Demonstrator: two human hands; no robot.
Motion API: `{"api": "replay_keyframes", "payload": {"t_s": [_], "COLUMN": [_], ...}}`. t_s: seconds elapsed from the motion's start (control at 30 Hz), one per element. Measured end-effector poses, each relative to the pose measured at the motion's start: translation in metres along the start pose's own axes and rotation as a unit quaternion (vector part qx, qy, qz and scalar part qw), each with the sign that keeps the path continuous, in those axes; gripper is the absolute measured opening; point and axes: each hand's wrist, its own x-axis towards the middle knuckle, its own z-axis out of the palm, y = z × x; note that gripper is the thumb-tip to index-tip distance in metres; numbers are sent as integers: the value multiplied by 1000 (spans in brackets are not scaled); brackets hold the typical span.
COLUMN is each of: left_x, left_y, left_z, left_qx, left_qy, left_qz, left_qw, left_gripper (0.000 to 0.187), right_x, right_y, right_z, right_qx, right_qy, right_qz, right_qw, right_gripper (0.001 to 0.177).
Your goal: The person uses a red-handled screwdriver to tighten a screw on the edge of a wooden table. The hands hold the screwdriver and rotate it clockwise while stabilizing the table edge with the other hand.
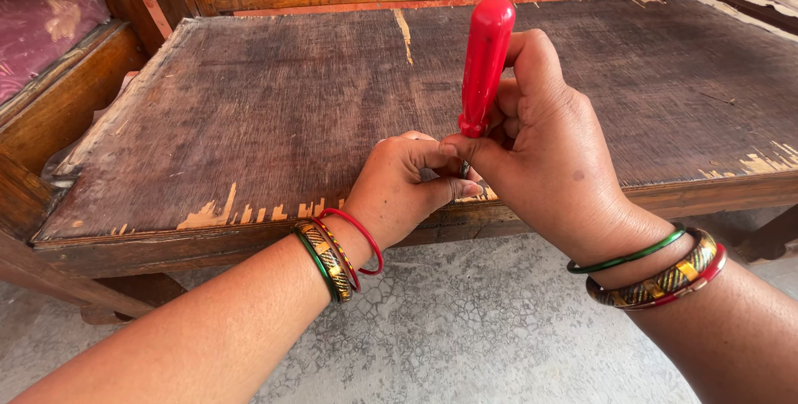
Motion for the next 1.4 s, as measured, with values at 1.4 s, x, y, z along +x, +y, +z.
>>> {"api": "replay_keyframes", "payload": {"t_s": [1.4], "left_x": [3], "left_y": [-3], "left_z": [1], "left_qx": [-92], "left_qy": [-35], "left_qz": [-79], "left_qw": [992], "left_gripper": [8], "right_x": [25], "right_y": [4], "right_z": [-28], "right_qx": [225], "right_qy": [-165], "right_qz": [55], "right_qw": [959], "right_gripper": [39]}}
